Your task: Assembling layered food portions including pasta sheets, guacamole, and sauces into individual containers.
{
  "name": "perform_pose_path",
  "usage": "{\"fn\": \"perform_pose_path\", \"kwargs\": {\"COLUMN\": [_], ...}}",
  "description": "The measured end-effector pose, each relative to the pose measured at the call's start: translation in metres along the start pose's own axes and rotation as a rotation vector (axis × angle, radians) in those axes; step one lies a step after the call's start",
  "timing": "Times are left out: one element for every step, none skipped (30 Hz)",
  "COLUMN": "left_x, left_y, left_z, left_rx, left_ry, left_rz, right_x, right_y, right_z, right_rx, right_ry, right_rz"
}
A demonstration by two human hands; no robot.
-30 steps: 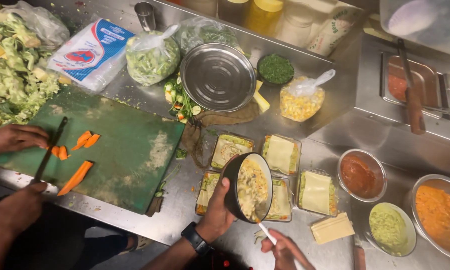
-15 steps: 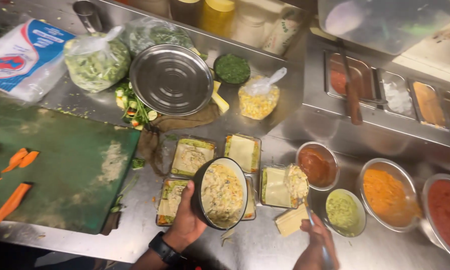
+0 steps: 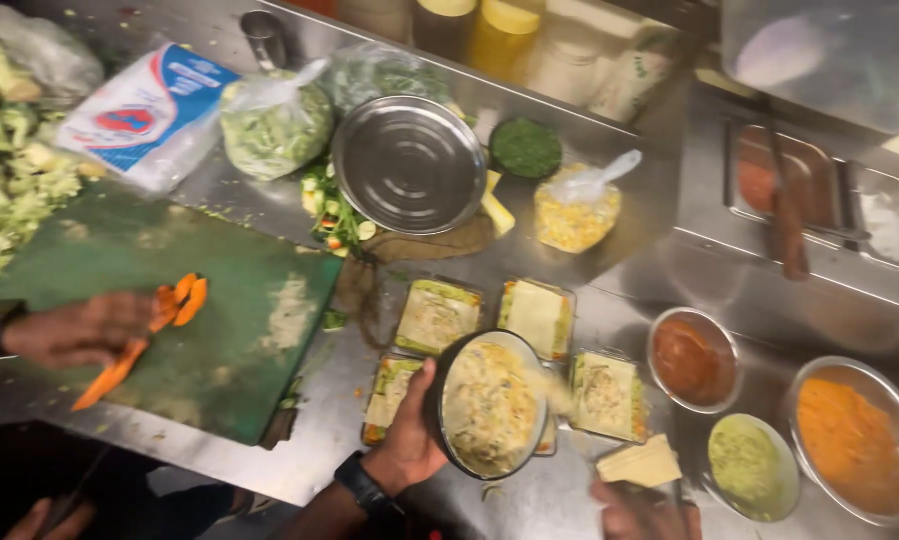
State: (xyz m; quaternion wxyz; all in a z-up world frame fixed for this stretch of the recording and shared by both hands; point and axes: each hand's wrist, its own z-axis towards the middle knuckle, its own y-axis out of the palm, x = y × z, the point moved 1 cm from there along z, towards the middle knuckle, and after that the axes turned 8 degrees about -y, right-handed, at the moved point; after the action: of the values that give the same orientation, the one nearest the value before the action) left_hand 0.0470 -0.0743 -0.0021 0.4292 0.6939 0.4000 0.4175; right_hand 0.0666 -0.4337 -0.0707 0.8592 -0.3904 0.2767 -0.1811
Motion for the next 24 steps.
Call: {"fn": "perform_pose_path", "kwargs": {"left_x": [0.003, 0.003, 0.004, 0.004, 0.005, 0.006, 0.008, 0.009, 0.010, 0.010, 0.011, 0.010, 0.010, 0.011, 0.013, 0.012, 0.012, 0.012, 0.009, 0.007, 0.005, 0.004, 0.004, 0.006], "left_y": [0.002, 0.006, 0.009, 0.010, 0.012, 0.013, 0.011, 0.009, 0.007, 0.004, 0.002, 0.000, 0.000, 0.001, 0.002, 0.003, 0.004, 0.005, 0.007, 0.009, 0.011, 0.019, 0.027, 0.035], "left_z": [-0.003, -0.004, -0.005, -0.006, -0.007, -0.008, -0.007, -0.008, -0.008, -0.008, -0.008, -0.007, -0.008, -0.006, -0.005, -0.006, -0.007, -0.008, -0.007, -0.007, -0.006, -0.008, -0.010, -0.012], "left_rx": [0.007, -0.027, -0.062, -0.062, -0.084, -0.105, -0.105, -0.092, -0.079, -0.077, -0.097, -0.119, -0.120, -0.128, -0.136, -0.136, -0.121, -0.103, -0.103, -0.081, -0.060, -0.058, -0.007, 0.046], "left_ry": [0.010, -0.029, -0.067, -0.060, -0.061, -0.058, -0.048, -0.066, -0.085, -0.085, -0.090, -0.097, -0.101, -0.114, -0.127, -0.122, -0.104, -0.088, -0.084, -0.027, 0.029, 0.034, 0.180, 0.327], "left_rz": [-0.001, 0.008, 0.017, 0.013, 0.033, 0.054, 0.050, 0.038, 0.026, 0.021, 0.013, 0.003, -0.001, 0.003, 0.007, 0.006, 0.034, 0.061, 0.059, 0.080, 0.100, 0.098, 0.155, 0.215], "right_x": [-0.004, -0.008, -0.012, -0.032, -0.052, -0.071, -0.045, -0.021, 0.004, 0.003, 0.004, 0.004, -0.024, -0.049, -0.074, -0.060, -0.046, -0.033, -0.037, -0.040, -0.043, -0.047, -0.049, -0.053], "right_y": [0.007, 0.012, 0.016, 0.015, 0.012, 0.010, 0.013, 0.017, 0.022, 0.018, 0.014, 0.009, -0.005, -0.017, -0.030, -0.020, -0.009, 0.001, 0.008, 0.013, 0.019, 0.024, 0.029, 0.036], "right_z": [0.001, 0.001, 0.001, 0.013, 0.026, 0.039, 0.017, -0.006, -0.029, -0.027, -0.026, -0.026, -0.004, 0.022, 0.048, 0.035, 0.023, 0.009, 0.007, 0.004, 0.001, 0.005, 0.009, 0.011], "right_rx": [-0.003, -0.140, -0.277, -0.281, -0.185, -0.087, -0.091, -0.200, -0.310, -0.314, -0.369, -0.425, -0.429, -0.385, -0.341, -0.341, -0.347, -0.354, -0.356, -0.340, -0.317, -0.322, -0.301, -0.273], "right_ry": [-0.006, -0.157, -0.308, -0.315, -0.303, -0.293, -0.304, -0.367, -0.430, -0.429, -0.366, -0.301, -0.298, -0.232, -0.165, -0.170, -0.179, -0.184, -0.188, 0.122, 0.434, 0.431, 0.709, 0.988], "right_rz": [0.010, 0.015, 0.021, 0.022, -0.055, -0.130, -0.126, -0.117, -0.108, -0.107, -0.111, -0.119, -0.122, -0.178, -0.233, -0.233, -0.055, 0.125, 0.126, 0.287, 0.442, 0.443, 0.557, 0.668]}}
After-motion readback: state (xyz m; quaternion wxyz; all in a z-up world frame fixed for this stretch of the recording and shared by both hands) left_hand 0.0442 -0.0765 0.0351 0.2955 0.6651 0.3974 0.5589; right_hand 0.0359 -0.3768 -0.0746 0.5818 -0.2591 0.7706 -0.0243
